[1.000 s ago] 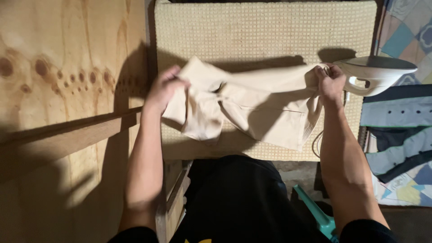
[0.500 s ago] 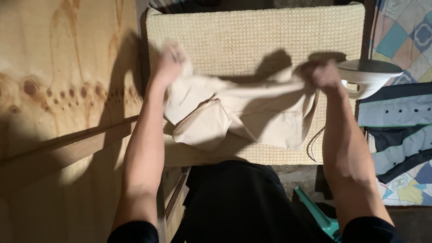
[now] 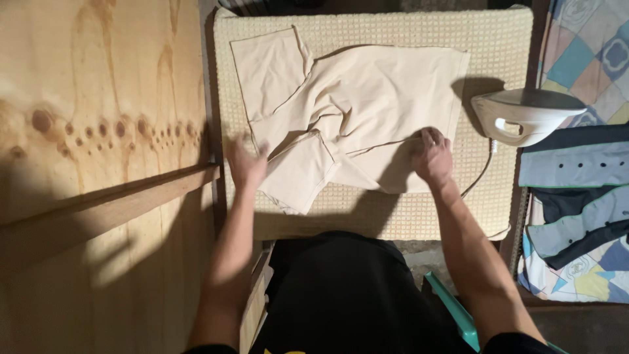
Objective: The person irons a light-colored t-shirt on a small ironing board. They smooth the fabric, use a white iron to press the front and back, and flip the shirt to iron both sides.
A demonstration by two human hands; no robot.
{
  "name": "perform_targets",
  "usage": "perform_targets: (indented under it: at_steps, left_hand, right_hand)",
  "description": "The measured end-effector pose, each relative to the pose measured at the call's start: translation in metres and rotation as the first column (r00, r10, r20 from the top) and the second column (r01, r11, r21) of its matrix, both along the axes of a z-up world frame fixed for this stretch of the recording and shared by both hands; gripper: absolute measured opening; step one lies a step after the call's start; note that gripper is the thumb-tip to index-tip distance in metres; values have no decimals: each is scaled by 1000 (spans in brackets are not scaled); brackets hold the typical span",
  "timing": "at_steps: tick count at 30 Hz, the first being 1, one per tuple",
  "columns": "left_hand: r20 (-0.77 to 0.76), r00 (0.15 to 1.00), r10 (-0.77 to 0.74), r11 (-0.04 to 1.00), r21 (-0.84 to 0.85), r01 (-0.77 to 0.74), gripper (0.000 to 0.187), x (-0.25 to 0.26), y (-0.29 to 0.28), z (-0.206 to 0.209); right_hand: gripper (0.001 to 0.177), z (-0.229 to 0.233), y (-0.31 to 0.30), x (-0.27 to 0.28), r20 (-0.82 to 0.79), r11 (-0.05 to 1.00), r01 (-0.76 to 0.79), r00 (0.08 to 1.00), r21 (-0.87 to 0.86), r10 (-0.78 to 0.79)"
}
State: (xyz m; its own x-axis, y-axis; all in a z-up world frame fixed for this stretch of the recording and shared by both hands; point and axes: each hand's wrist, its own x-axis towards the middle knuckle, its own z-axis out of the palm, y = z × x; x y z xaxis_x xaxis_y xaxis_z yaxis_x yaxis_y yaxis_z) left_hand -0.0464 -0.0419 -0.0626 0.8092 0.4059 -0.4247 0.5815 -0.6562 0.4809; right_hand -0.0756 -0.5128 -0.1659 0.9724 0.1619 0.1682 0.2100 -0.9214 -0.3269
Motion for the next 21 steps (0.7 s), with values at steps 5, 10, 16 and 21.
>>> perform_targets:
  at_steps: [5,10,16,21]
  left_hand:
    - [-115,991,71,996,-48,-77,61,-94,-11,-26]
    - [609,793,-8,991,-104,89,20,-121,-13,-39]
    - [542,796,-270,871,-215,442,12,-162,-34,-6]
    - [-374,711,-596,802,-230,551,25,-207,-61,8]
  right_hand:
    - [22,21,10,-60,-253,956,289,922,-56,-294]
    - [24,38,-11,-95,-310,636,525,850,565,-426]
    - [23,43,-44,-159,-342,665,629,777,402,-528]
    - [27,3,-76,-194,-215,839,507,857,198,-468]
